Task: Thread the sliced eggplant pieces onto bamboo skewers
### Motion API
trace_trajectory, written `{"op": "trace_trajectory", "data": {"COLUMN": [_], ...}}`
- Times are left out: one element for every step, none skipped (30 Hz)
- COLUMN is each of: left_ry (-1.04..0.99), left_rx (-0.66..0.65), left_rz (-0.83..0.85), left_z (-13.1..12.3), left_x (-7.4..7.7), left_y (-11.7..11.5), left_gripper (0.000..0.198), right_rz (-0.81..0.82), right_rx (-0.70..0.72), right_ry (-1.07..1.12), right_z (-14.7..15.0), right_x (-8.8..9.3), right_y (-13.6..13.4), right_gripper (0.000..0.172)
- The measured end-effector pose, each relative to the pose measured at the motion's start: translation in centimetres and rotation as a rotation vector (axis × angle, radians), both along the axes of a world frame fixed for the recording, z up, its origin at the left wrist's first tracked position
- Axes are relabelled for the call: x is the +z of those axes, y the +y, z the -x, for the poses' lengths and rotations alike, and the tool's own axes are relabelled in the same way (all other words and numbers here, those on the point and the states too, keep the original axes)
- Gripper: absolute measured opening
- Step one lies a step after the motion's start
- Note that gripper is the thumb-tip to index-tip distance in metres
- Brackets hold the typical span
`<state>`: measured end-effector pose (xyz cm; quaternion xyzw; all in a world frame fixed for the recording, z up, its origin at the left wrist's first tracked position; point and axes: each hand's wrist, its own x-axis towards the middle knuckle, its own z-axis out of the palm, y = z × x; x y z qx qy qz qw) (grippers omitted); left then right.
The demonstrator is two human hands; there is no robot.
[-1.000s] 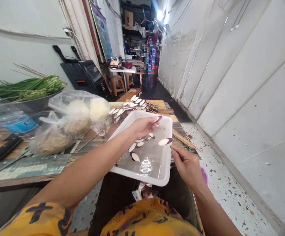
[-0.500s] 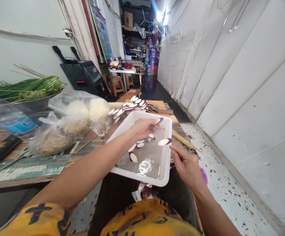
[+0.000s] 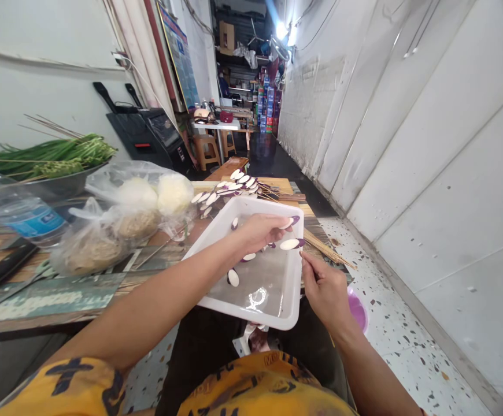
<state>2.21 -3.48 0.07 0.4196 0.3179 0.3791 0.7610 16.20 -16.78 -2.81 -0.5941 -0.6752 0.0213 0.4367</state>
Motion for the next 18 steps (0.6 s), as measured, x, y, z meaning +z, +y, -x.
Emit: {"op": "trace_trajectory", "data": {"left_ry": [-0.008,-0.017,-0.024,-0.03,-0.033,-0.037,-0.046,-0.06,-0.074,-0.086,-0.095,-0.101,-0.108,-0.114,-0.121,-0.125,-0.126,-0.122], "left_rx": [-0.014,-0.013,-0.002,0.018,0.049,0.088,0.126,0.155,0.173,0.18,0.178,0.172,0.164,0.156,0.149,0.141,0.138,0.137], "left_rz": [-0.001,-0.008,-0.023,-0.041,-0.058,-0.066,-0.061,-0.043,-0.014,0.02,0.052,0.08,0.102,0.118,0.128,0.132,0.131,0.125], "left_z": [-0.1,-0.1,-0.2,-0.2,-0.1,-0.1,0.0,0.2,0.3,0.4,0.5,0.6,0.7,0.7,0.7,0.7,0.7,0.7], "left_x": [-0.1,-0.2,-0.3,-0.3,-0.3,-0.2,0.0,0.2,0.5,0.8,1.0,1.2,1.4,1.5,1.5,1.6,1.6,1.6], "left_y": [0.0,0.0,0.0,0.0,0.1,0.2,0.2,0.3,0.3,0.4,0.4,0.4,0.4,0.4,0.3,0.3,0.3,0.2], "left_gripper": [0.006,0.007,0.008,0.009,0.009,0.008,0.007,0.006,0.007,0.009,0.01,0.012,0.013,0.014,0.014,0.014,0.014,0.013], "right_rz": [0.001,0.0,-0.008,-0.024,-0.046,-0.067,-0.084,-0.1,-0.11,-0.116,-0.123,-0.132,-0.142,-0.153,-0.161,-0.166,-0.166,-0.166], "right_rx": [-0.002,-0.003,-0.003,-0.004,-0.001,0.005,0.014,0.023,0.032,0.039,0.043,0.045,0.046,0.047,0.048,0.049,0.049,0.049], "right_ry": [0.005,0.008,0.008,0.005,-0.002,-0.01,-0.016,-0.019,-0.019,-0.02,-0.022,-0.024,-0.03,-0.038,-0.046,-0.054,-0.062,-0.07], "right_z": [0.0,-0.1,-0.1,-0.1,-0.1,-0.1,-0.1,-0.1,-0.1,-0.1,-0.1,-0.1,-0.1,-0.1,-0.1,-0.1,-0.1,-0.1], "right_x": [0.0,0.0,-0.1,-0.1,-0.1,-0.1,-0.2,-0.2,-0.2,-0.2,-0.3,-0.3,-0.4,-0.5,-0.6,-0.7,-0.8,-0.8], "right_y": [0.1,0.1,0.1,0.1,0.1,0.1,0.0,-0.1,-0.2,-0.2,-0.3,-0.3,-0.3,-0.3,-0.2,-0.2,-0.2,-0.1], "right_gripper": [0.031,0.03,0.03,0.029,0.029,0.028,0.027,0.027,0.026,0.026,0.025,0.025,0.025,0.025,0.025,0.026,0.026,0.027]}}
